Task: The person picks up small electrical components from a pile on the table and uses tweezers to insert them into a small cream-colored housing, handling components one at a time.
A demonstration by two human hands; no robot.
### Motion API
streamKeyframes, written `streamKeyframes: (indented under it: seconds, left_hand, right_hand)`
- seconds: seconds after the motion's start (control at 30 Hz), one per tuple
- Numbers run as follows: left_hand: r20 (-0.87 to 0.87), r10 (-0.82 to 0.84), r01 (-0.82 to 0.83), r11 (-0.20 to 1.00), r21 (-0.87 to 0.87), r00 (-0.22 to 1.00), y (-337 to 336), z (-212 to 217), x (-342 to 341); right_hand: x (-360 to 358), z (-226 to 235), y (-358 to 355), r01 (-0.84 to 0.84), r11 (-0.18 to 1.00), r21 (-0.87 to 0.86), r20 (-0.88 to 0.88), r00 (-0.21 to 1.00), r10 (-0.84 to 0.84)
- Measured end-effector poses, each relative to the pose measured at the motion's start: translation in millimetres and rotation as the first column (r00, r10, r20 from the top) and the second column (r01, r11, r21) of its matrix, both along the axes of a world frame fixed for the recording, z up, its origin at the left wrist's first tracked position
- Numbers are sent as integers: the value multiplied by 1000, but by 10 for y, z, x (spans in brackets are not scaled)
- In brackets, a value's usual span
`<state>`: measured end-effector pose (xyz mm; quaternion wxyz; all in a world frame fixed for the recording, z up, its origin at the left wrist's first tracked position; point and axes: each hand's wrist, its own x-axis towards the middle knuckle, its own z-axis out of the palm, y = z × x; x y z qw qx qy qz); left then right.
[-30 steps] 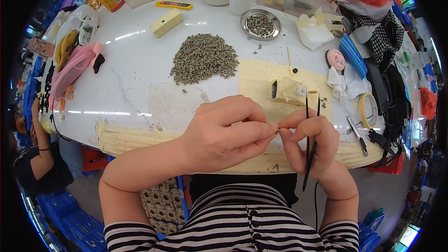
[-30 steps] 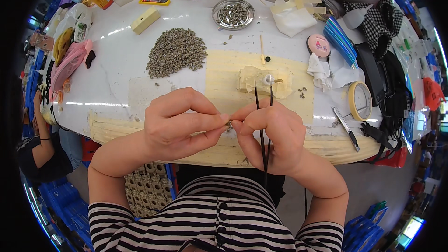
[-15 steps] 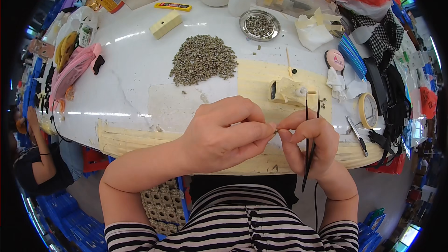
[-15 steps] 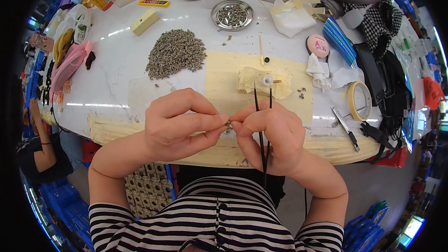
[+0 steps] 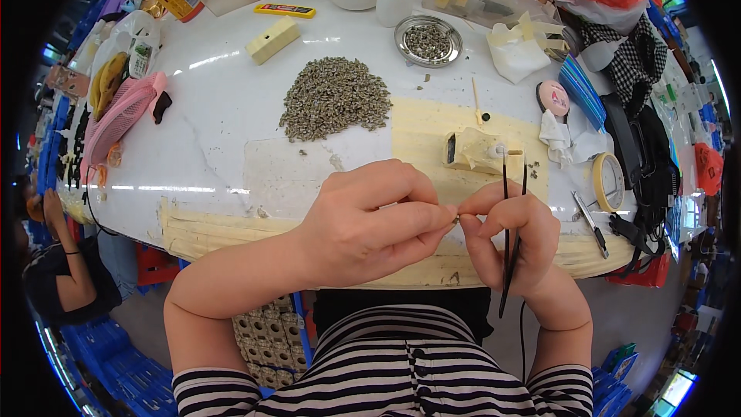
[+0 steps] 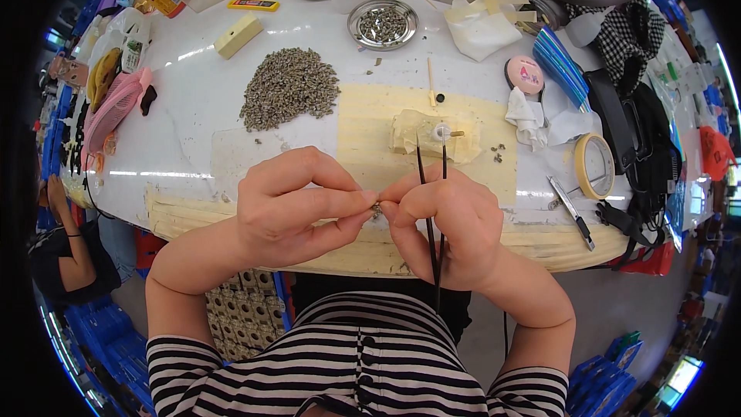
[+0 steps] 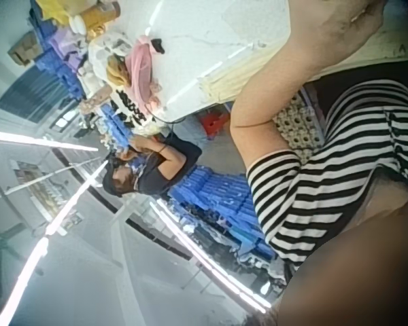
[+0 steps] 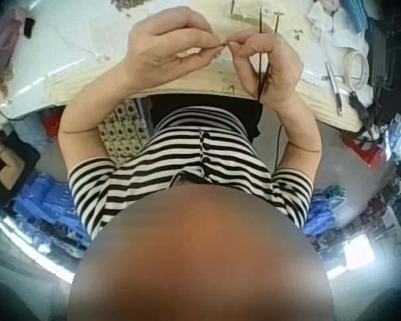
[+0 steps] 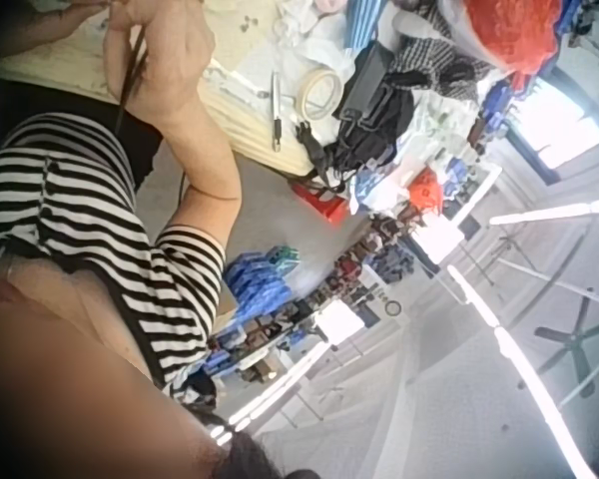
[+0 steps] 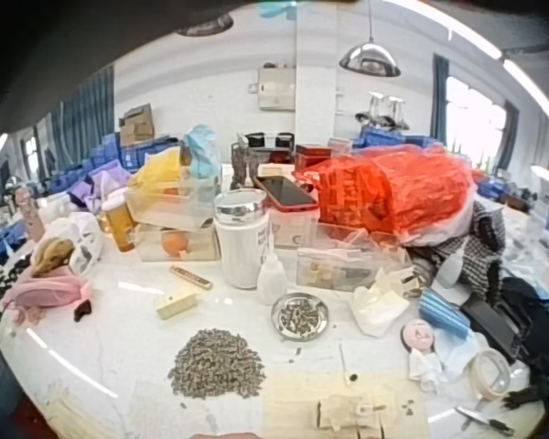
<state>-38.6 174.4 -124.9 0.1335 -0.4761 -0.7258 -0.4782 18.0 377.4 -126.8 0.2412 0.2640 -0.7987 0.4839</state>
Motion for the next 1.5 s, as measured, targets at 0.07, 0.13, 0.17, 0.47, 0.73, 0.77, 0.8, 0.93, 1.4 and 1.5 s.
streamKeyframes:
  seconds: [0.07,0.13,0.17,0.47,0.73,0.77,0.8,0.93,1.4,1.5]
  left_hand:
    - [-1,0,0,1000,3,1000,1,-4,-2]
    - [0,1,-1,1000,6,1000,1,-15,-3]
    - [13,2,-2,1000,0,1000,0,-12,-1]
    - [7,8,-8,1000,-2,1000,2,-3,3]
    - [11,5,-5,1000,4,1000,5,-6,2]
    - [12,6,-6,1000,2,1000,5,-5,2]
    - [13,7,-7,1000,0,1000,4,-3,3]
    - [32,21,-21,1000,-18,999,-6,6,7]
    - [103,77,-74,997,-38,992,-11,5,-9]
    - [108,75,-73,997,-27,991,-8,8,-9]
  right_hand:
    - [-1,3,-1,-1,1000,-1,-3,1000,1]
    - [2,0,1,0,1000,-9,-6,1000,0]
    - [2,-1,-1,3,1000,-11,-10,1000,-3]
    - [-3,-4,-6,4,1000,15,-27,1000,-3]
    - [-6,5,-8,-4,1000,3,-20,1000,4]
    - [-6,9,-7,-3,1000,11,-22,1000,3]
    - [-7,16,-6,-3,1000,20,-23,1000,3]
    - [-9,-2,-6,14,1000,5,-38,999,-14]
    - [-21,-33,5,17,999,34,-107,994,-13]
    - [-11,-43,-2,41,999,31,-98,994,-38]
